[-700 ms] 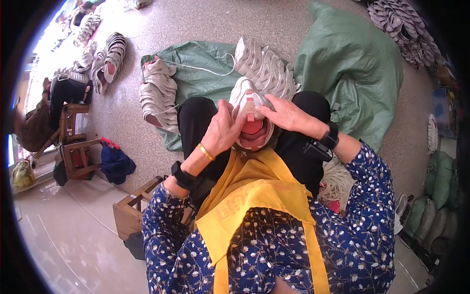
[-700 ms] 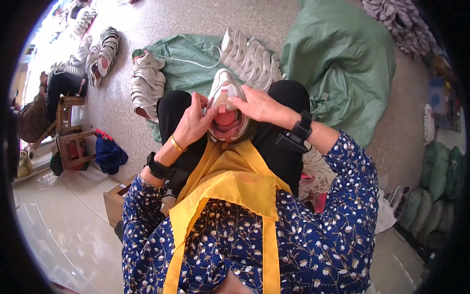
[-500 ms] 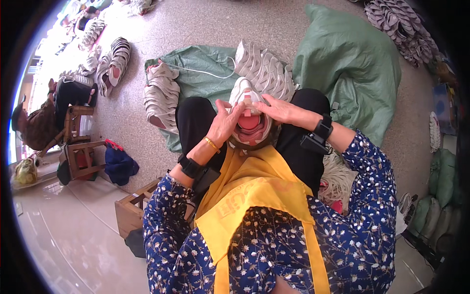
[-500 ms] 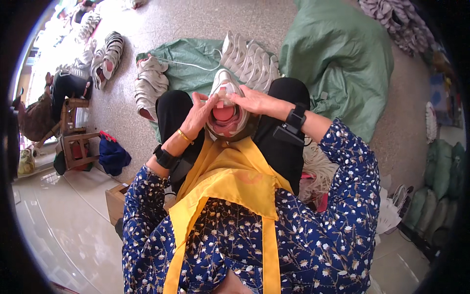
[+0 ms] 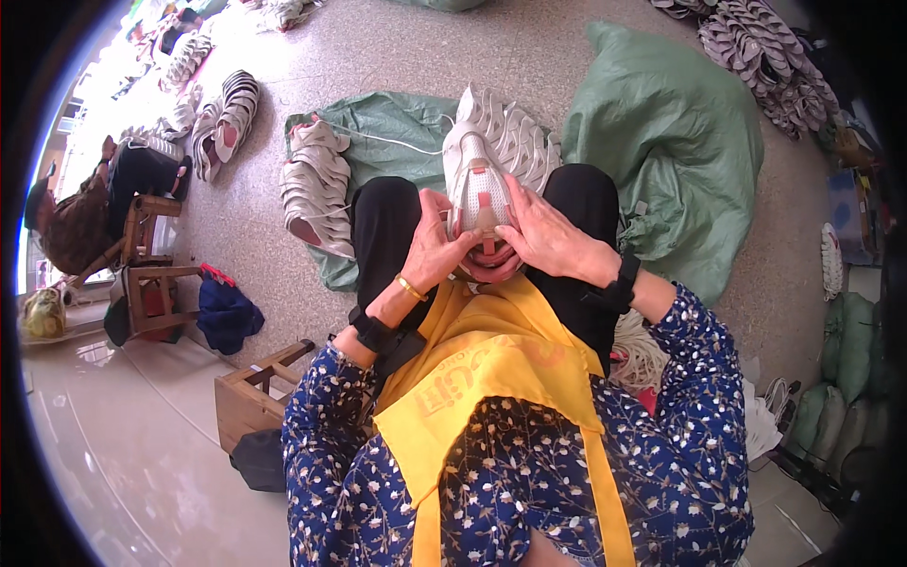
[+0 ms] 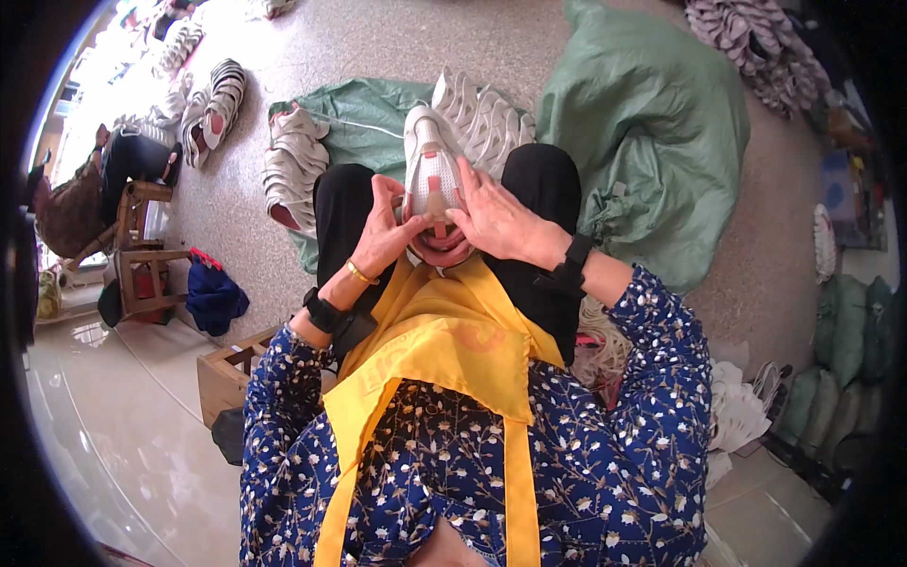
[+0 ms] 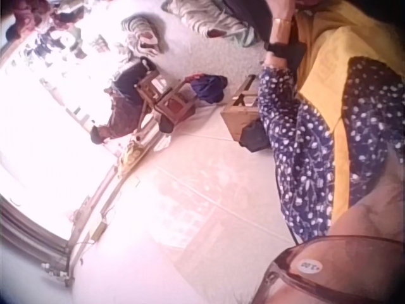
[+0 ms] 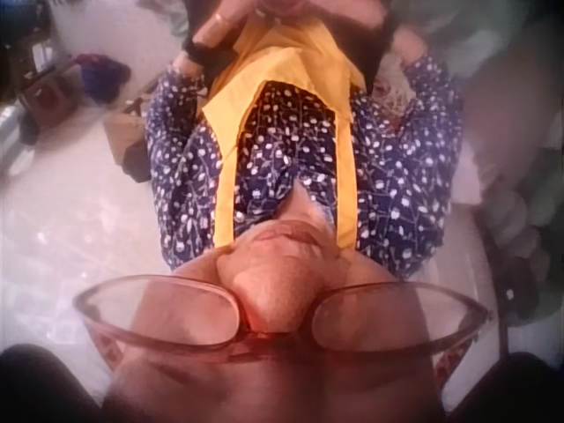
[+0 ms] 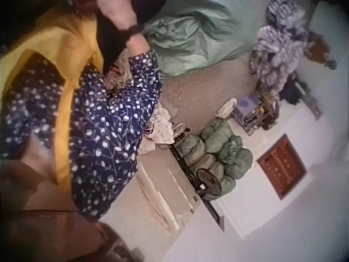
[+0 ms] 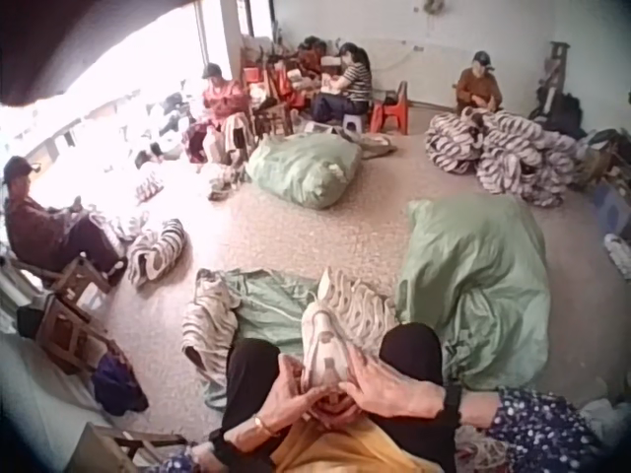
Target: The person sits on the floor and threads white shoelaces through the eyelets of a white sneaker. They pull the laces tight, cross them over, and continue threading them up the shoe. Finally, they tie the laces into a bow.
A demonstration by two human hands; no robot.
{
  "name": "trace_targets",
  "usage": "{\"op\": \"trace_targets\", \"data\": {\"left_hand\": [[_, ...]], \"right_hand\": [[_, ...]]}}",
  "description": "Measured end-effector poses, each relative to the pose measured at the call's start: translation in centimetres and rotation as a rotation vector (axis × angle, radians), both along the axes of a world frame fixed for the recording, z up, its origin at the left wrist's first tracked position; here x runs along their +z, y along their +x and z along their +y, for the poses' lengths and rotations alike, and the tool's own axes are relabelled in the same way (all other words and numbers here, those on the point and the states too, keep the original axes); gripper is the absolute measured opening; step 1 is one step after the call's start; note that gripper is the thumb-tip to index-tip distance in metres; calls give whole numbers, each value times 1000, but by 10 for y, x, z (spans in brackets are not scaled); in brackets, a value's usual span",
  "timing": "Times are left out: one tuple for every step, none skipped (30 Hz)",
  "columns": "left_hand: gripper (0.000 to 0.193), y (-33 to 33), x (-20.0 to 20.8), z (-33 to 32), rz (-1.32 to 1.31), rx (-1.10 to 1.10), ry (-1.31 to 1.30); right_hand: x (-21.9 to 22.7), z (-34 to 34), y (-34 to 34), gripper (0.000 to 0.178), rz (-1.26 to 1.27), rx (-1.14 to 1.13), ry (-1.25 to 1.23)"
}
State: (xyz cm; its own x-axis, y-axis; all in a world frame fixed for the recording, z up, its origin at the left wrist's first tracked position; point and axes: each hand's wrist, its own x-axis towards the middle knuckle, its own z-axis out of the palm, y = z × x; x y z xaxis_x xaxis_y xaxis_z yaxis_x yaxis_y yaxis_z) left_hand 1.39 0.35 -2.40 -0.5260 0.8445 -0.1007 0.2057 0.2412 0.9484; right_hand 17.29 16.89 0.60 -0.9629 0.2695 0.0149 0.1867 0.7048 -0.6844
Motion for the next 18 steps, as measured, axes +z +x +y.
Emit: {"op": "trace_targets", "data": {"left_hand": [[61, -2, -1, 1, 25, -7, 11], [61, -4, -4, 1, 51, -13, 21], [60, -3, 0, 2, 74, -28, 32], [58, -1, 3, 2, 117, -37, 7], [56, 1, 6, 2, 159, -45, -18], [54, 2, 13, 3, 201, -54, -42], [54, 4, 15, 5, 307, -58, -3], [54, 7, 18, 7, 412, -62, 36], [55, 9, 23, 8, 518, -63, 72], [55, 9, 28, 8, 634, -55, 102], [56, 9, 33, 9, 750, -47, 131], [57, 10, 40, 10, 867, -40, 165], [50, 12, 49, 11, 787, -44, 151], [48, 13, 51, 10, 721, -40, 126], [46, 14, 51, 7, 654, -35, 99], [44, 14, 50, 6, 587, -31, 72], [36, 14, 47, 5, 604, -12, 108], [35, 13, 45, 5, 616, -16, 117]], "right_hand": [[7, -1, -4, 83, -48, 16, 166], [16, -1, -6, 82, -94, 33, 331], [24, -3, -6, 81, -143, 41, 497], [22, -1, -5, 80, -133, 38, 543], [16, 2, -4, 79, -121, 35, 589], [13, 4, -5, 78, -111, 31, 634], [10, 4, -5, 78, -88, 28, 636], [8, 4, -5, 78, -66, 24, 637], [9, 4, -5, 78, -41, 24, 636], [11, 3, -7, 79, -33, 23, 633], [13, 1, -9, 79, -25, 22, 630], [13, 1, -10, 80, -16, 18, 630], [14, 1, -9, 80, 0, 15, 606], [15, 2, -8, 80, 15, 10, 582], [15, 2, -7, 80, 31, 8, 557], [16, 1, -4, 80, 43, 19, 542], [18, -2, -1, 80, 54, 29, 527], [18, -3, 2, 79, 65, 39, 512]]}}
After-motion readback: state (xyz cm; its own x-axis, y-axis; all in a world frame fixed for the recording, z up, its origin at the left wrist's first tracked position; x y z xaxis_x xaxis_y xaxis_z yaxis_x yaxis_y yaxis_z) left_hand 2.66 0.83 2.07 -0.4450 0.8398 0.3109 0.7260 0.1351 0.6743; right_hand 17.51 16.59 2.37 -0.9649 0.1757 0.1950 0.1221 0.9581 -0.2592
